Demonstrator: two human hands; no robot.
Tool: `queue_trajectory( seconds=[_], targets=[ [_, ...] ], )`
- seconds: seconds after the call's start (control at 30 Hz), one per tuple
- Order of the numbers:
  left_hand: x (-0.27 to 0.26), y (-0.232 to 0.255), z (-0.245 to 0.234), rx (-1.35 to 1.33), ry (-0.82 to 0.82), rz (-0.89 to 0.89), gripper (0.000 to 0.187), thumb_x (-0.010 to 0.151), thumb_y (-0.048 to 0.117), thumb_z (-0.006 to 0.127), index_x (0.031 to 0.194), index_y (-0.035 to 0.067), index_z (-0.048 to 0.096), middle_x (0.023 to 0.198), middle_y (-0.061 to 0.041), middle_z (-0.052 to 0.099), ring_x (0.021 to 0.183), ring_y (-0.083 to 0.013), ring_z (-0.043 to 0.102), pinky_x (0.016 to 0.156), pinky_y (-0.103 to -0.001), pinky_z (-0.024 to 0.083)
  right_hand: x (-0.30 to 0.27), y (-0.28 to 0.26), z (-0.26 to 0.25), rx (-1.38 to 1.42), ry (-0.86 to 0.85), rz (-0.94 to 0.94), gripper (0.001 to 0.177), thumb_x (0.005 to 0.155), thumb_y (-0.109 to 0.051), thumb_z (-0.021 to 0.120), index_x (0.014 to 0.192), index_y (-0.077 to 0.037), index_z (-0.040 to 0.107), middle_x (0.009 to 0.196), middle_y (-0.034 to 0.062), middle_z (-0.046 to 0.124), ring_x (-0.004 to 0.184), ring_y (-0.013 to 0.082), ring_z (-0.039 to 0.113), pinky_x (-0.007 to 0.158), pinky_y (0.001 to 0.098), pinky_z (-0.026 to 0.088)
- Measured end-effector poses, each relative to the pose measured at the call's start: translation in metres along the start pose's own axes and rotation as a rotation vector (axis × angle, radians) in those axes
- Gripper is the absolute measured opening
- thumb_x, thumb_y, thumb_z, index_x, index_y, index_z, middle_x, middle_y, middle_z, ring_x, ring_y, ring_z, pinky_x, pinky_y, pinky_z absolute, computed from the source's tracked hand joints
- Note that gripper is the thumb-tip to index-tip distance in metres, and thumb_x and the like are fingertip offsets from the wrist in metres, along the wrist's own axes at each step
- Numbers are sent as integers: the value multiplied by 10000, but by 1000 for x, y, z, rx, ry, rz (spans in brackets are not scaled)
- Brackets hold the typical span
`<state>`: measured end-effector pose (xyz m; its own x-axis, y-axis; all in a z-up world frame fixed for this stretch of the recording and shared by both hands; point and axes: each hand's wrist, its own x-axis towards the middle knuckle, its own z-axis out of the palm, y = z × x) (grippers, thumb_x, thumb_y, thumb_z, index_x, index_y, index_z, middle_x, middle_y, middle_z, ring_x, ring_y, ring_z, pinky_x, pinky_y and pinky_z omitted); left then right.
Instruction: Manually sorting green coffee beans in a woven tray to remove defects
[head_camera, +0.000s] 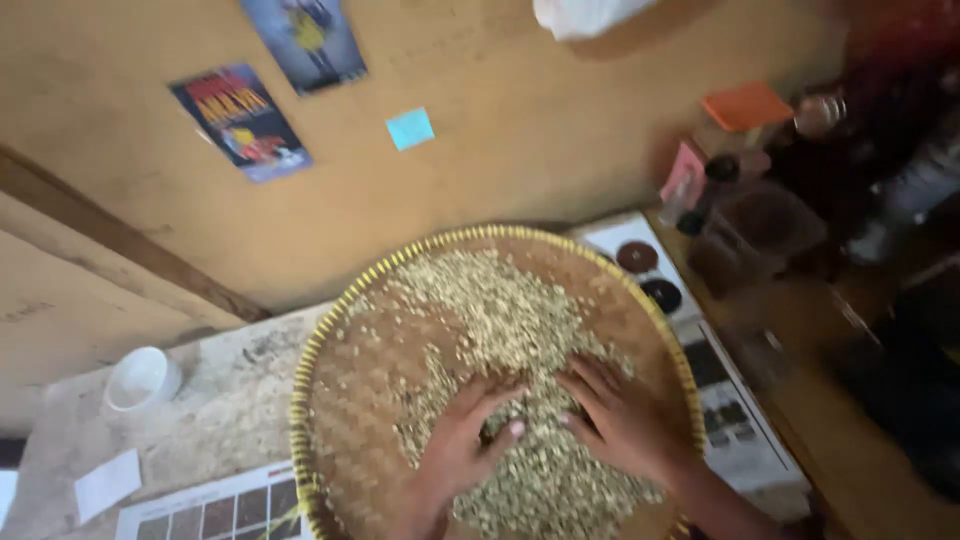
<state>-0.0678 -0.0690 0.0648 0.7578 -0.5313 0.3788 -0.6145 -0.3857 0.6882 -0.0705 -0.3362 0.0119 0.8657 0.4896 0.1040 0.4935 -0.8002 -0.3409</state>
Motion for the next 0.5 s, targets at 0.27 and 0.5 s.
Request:
queue_trajectory(
  seconds=[0.27, 0.5],
  targets=[
    [-46, -53, -25, 661, 28, -710, 631, 1008, 573, 198, 1529, 217, 189, 1572, -85, 161, 1486, -338, 77, 1219, -596, 55, -1, -4, 6, -5, 101, 15, 495, 996, -383, 582, 1441, -177, 506, 1559, 75, 437, 1405, 329, 432, 1011, 521, 437],
    [-37, -13, 19, 226, -230, -513, 636, 1039, 520, 250, 1626, 325, 103, 1705, -123, -54, 1540, -349, -49, 1217, -612, 4, -2, 0, 19, 104, 86, 59, 468, 988, -333, 611, 1420, -170, 536, 1569, 90, 424, 1465, 370, 352, 1107, 579, 360]
  ],
)
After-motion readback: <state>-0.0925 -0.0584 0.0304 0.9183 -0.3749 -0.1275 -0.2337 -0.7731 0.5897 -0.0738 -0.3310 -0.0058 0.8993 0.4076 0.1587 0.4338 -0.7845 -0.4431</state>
